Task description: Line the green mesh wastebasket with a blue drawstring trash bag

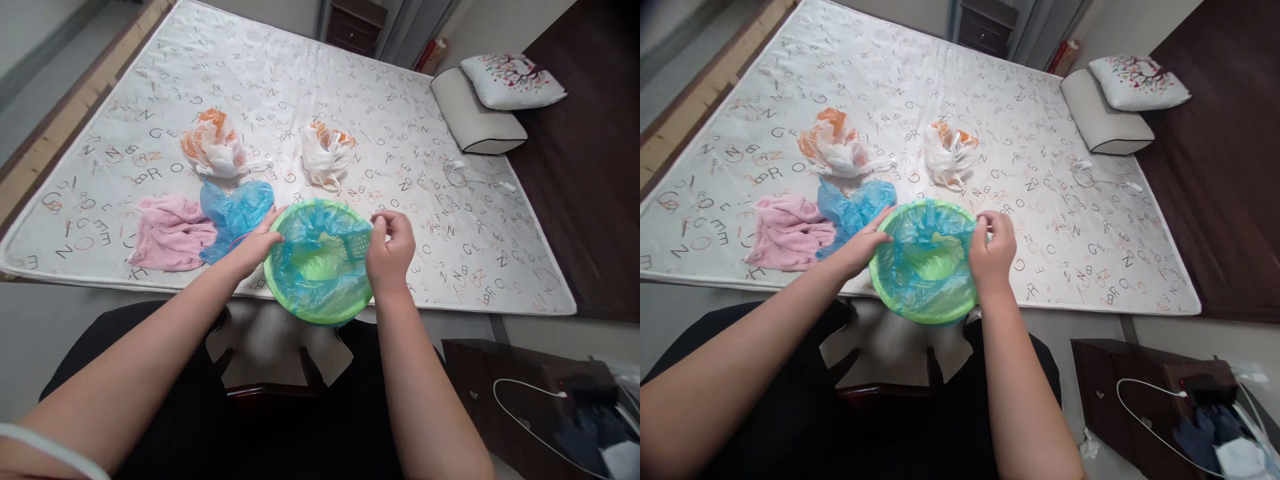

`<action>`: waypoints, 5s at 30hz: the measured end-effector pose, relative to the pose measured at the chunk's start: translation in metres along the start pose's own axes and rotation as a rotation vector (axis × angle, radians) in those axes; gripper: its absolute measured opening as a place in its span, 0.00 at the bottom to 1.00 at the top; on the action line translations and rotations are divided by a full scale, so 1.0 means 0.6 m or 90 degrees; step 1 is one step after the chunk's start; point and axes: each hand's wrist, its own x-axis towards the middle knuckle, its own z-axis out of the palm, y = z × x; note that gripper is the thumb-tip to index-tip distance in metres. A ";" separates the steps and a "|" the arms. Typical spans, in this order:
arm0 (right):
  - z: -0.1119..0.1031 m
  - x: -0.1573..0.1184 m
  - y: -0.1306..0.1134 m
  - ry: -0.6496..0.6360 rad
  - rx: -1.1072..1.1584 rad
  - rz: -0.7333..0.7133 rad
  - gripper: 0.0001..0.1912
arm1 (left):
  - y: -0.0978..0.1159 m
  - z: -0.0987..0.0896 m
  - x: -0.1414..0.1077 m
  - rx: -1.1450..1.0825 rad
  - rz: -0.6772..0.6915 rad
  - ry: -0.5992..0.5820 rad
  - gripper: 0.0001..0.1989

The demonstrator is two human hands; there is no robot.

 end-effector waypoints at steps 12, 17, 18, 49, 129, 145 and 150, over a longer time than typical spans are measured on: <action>0.083 -0.056 0.028 -0.743 -0.249 0.061 0.25 | 0.004 0.038 -0.053 0.147 0.167 -0.305 0.46; 0.094 -0.058 0.033 -0.741 -0.249 0.150 0.30 | 0.003 0.038 -0.064 0.204 0.251 -0.344 0.43; 0.095 -0.057 0.033 -0.744 -0.260 0.153 0.29 | 0.001 0.036 -0.063 0.209 0.251 -0.334 0.43; 0.068 -0.037 0.003 -0.705 -0.202 0.042 0.17 | -0.008 0.047 -0.037 0.134 0.106 -0.187 0.40; 0.092 -0.066 -0.014 -0.976 -0.066 0.274 0.12 | -0.017 0.030 -0.029 0.240 0.174 -0.204 0.26; 0.098 -0.066 -0.008 -1.027 -0.082 0.252 0.11 | -0.016 0.028 -0.029 0.286 0.187 -0.218 0.29; 0.100 -0.066 -0.006 -1.044 -0.043 0.298 0.13 | -0.018 0.026 -0.033 0.308 0.173 -0.221 0.31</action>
